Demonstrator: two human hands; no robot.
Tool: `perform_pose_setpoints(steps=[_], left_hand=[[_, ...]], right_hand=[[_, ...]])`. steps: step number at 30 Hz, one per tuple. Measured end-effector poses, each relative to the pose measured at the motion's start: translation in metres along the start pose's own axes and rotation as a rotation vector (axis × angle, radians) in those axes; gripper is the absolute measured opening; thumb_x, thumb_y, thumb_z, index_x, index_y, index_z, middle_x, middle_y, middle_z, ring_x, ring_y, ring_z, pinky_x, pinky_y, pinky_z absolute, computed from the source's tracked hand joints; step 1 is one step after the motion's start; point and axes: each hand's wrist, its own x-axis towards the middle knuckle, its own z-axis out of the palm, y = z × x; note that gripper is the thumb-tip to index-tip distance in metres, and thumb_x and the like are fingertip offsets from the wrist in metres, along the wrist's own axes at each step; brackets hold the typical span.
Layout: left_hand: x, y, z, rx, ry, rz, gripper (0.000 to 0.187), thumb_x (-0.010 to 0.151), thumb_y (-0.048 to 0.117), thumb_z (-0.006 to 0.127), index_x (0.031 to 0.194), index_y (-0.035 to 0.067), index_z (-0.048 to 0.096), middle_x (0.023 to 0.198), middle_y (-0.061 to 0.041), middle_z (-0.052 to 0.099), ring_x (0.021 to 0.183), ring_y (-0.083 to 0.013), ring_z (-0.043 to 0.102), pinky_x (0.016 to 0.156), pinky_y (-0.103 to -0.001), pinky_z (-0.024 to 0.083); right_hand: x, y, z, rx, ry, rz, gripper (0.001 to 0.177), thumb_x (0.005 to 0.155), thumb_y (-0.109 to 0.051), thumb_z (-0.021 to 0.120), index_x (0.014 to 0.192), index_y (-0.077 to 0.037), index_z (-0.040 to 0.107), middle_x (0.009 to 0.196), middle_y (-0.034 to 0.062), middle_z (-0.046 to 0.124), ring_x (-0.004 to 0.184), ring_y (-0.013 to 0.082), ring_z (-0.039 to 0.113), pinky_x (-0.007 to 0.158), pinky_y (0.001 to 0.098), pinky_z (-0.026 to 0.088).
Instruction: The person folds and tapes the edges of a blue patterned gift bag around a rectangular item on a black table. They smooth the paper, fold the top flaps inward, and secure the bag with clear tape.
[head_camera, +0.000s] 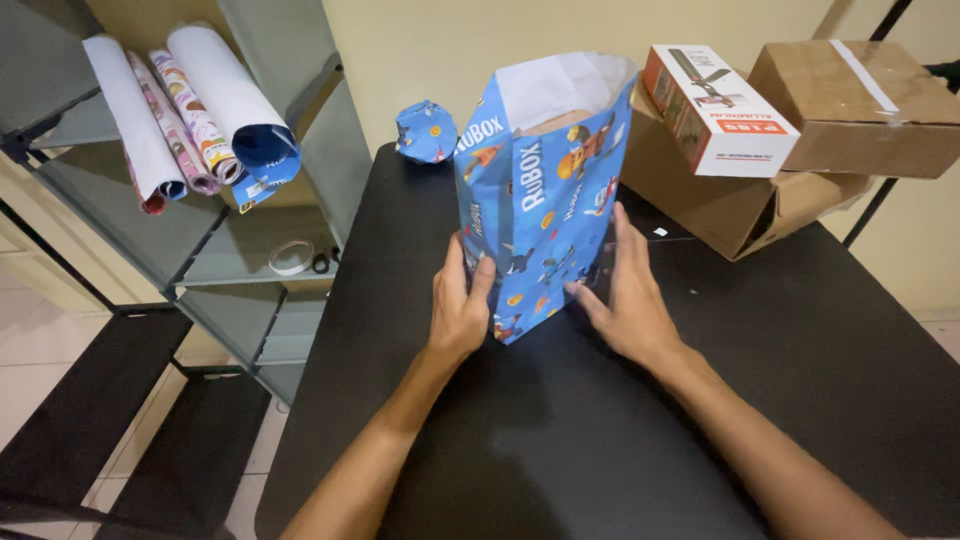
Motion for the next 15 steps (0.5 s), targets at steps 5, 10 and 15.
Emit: perform_pose_setpoints(steps=[5,10,15], left_hand=[[-0.003,0.011,0.005,-0.016,-0.011,-0.079,0.046,0.101,0.027,0.059,0.135,-0.003,0.053,0.107,-0.020,0.076,0.097,-0.0278,0.077,0.084,-0.038,0.059],[-0.013,0.026,0.017,0.017,0.021,0.078,0.041,0.103,0.020,0.064,0.135,-0.005,0.056,0.110,-0.021,0.076,0.100,-0.0279,0.077,0.087,-0.038,0.058],[-0.019,0.050,0.021,0.047,0.032,-0.126,0.045,0.095,0.023,0.071,0.128,-0.005,0.057,0.098,-0.019,0.077,0.076,-0.0203,0.077,0.065,-0.033,0.060]], right_hand=[[-0.005,-0.001,-0.001,-0.061,-0.055,-0.114,0.106,0.084,-0.020,0.079,0.162,-0.007,0.010,0.164,0.0270,0.020,0.151,0.0415,0.027,0.119,0.0446,0.031],[-0.007,0.009,-0.001,-0.012,-0.124,-0.217,0.098,0.085,-0.022,0.074,0.164,-0.004,0.017,0.168,0.0256,0.016,0.155,0.0414,0.023,0.123,0.0456,0.027],[-0.007,0.015,-0.011,0.131,-0.262,-0.265,0.082,0.098,-0.028,0.066,0.166,-0.003,0.025,0.174,0.0249,0.020,0.162,0.0393,0.022,0.128,0.0467,0.021]])
